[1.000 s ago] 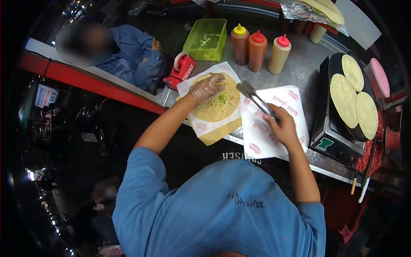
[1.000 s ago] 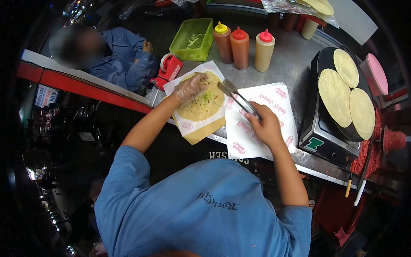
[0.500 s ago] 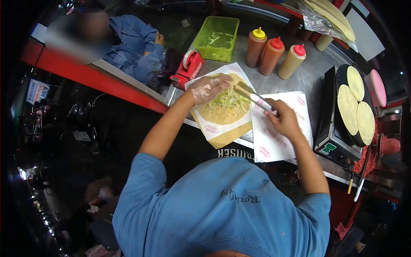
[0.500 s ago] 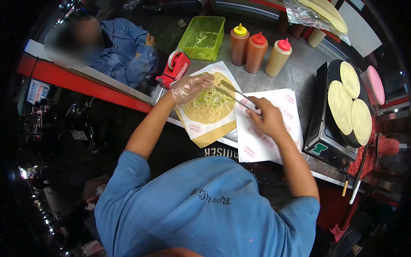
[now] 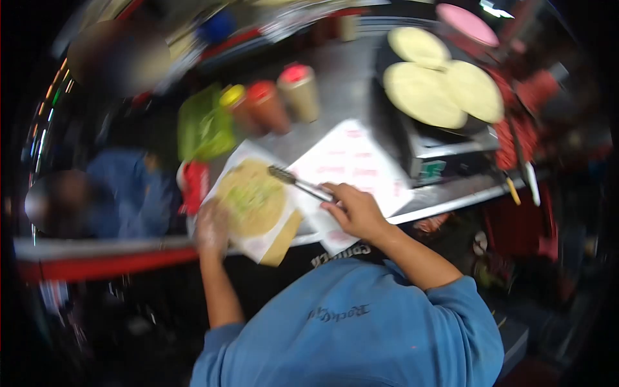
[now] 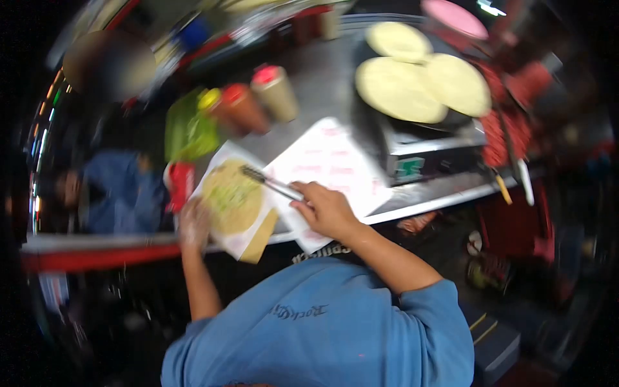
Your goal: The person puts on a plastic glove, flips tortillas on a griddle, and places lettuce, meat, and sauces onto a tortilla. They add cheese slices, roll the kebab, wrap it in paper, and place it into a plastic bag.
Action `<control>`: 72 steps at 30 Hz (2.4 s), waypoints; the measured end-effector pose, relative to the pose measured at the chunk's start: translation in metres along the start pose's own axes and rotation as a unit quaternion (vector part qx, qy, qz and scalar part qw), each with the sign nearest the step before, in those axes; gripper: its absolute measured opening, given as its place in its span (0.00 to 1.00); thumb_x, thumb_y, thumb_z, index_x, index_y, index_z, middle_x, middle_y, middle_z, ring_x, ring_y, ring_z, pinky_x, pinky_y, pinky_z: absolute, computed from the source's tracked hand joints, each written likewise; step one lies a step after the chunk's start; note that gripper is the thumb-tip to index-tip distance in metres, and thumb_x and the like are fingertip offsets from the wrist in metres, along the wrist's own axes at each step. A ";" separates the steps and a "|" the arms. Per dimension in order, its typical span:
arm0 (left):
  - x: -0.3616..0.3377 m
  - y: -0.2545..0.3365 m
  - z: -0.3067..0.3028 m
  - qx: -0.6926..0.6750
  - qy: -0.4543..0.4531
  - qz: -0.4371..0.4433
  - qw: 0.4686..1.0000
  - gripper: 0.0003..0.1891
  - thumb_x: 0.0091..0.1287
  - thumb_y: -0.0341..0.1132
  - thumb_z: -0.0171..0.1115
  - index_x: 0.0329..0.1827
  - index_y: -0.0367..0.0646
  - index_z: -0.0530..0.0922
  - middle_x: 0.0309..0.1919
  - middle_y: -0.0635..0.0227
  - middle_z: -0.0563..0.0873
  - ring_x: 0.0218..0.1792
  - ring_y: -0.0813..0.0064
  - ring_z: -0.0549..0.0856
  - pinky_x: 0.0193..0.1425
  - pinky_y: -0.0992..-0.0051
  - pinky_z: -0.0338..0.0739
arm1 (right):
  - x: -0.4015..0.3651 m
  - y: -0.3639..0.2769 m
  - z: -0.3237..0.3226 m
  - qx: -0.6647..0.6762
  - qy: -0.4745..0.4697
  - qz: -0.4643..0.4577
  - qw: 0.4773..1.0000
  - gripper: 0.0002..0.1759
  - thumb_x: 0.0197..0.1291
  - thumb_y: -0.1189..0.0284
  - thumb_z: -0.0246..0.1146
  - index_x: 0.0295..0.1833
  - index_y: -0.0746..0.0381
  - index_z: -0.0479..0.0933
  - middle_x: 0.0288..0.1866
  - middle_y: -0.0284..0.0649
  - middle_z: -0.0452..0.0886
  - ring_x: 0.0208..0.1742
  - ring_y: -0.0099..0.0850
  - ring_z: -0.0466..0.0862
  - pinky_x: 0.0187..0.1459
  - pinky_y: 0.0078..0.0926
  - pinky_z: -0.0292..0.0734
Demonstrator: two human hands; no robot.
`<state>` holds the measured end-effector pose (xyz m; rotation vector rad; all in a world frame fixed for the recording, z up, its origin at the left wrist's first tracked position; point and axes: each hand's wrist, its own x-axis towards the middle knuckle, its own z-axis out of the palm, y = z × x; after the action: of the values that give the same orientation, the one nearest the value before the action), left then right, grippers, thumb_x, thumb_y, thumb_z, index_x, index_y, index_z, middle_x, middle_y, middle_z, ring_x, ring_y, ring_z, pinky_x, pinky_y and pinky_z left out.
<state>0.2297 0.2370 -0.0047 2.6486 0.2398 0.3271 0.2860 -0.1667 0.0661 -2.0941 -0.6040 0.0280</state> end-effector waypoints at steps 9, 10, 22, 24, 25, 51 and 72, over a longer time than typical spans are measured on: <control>-0.026 0.093 0.055 0.060 0.057 0.020 0.996 0.17 0.67 0.29 0.69 0.58 0.36 0.82 0.52 0.51 0.85 0.54 0.53 0.84 0.62 0.61 0.78 | -0.035 0.147 -0.389 -0.022 0.372 0.159 0.914 0.20 0.78 0.66 0.54 0.63 0.67 0.81 0.45 0.49 0.88 0.37 0.38 0.90 0.42 0.39 0.85; -0.026 0.092 0.062 0.060 0.105 0.019 0.993 0.18 0.67 0.29 0.69 0.60 0.36 0.81 0.55 0.52 0.84 0.56 0.53 0.83 0.64 0.62 0.77 | -0.029 0.189 -0.418 -0.096 0.340 0.174 0.919 0.20 0.78 0.64 0.55 0.60 0.66 0.83 0.46 0.50 0.89 0.40 0.38 0.92 0.42 0.41 0.85; -0.026 0.212 0.049 -0.174 0.102 -0.012 0.979 0.27 0.75 0.32 0.62 0.75 0.37 0.70 0.72 0.53 0.74 0.71 0.59 0.76 0.75 0.61 0.71 | 0.031 0.287 -0.510 -0.422 0.012 0.140 0.896 0.17 0.69 0.70 0.57 0.51 0.73 0.82 0.41 0.58 0.88 0.41 0.48 0.91 0.43 0.49 0.86; -0.033 0.226 0.049 -0.180 0.098 -0.065 0.977 0.27 0.75 0.33 0.63 0.76 0.37 0.69 0.72 0.53 0.74 0.71 0.60 0.76 0.74 0.61 0.72 | 0.048 0.309 -0.514 -0.269 -0.008 0.196 0.943 0.18 0.74 0.66 0.54 0.46 0.73 0.79 0.31 0.54 0.84 0.30 0.44 0.86 0.33 0.47 0.81; -0.032 0.233 0.050 -0.180 0.089 -0.082 0.976 0.27 0.75 0.32 0.63 0.76 0.37 0.69 0.72 0.53 0.75 0.70 0.60 0.76 0.74 0.62 0.73 | 0.056 0.325 -0.504 -0.101 0.036 0.271 0.957 0.21 0.77 0.62 0.53 0.40 0.71 0.78 0.25 0.49 0.80 0.21 0.40 0.81 0.25 0.45 0.76; -0.076 0.051 -0.010 -0.043 0.068 -0.144 0.986 0.57 0.60 0.53 0.79 0.85 0.41 0.52 0.77 0.47 0.71 0.77 0.47 0.71 0.79 0.59 0.67 | 0.060 0.028 -0.349 -0.032 0.044 0.157 0.986 0.18 0.78 0.58 0.62 0.37 0.59 0.82 0.23 0.20 0.71 0.25 0.09 0.65 0.25 0.17 0.57; 0.009 -0.008 -0.002 -0.074 -0.036 0.312 0.947 0.29 0.62 0.57 0.72 0.62 0.51 0.83 0.57 0.68 0.87 0.62 0.61 0.83 0.69 0.59 0.75 | 0.159 -0.103 0.014 -0.345 -0.371 -0.308 0.805 0.17 0.60 0.67 0.72 0.55 0.57 0.86 0.38 0.45 0.84 0.39 0.49 0.85 0.41 0.46 0.80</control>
<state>0.2372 0.2472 -0.0051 2.5149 -0.6375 0.4232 0.3806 -0.0408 0.1726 -2.4197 -2.0081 0.3101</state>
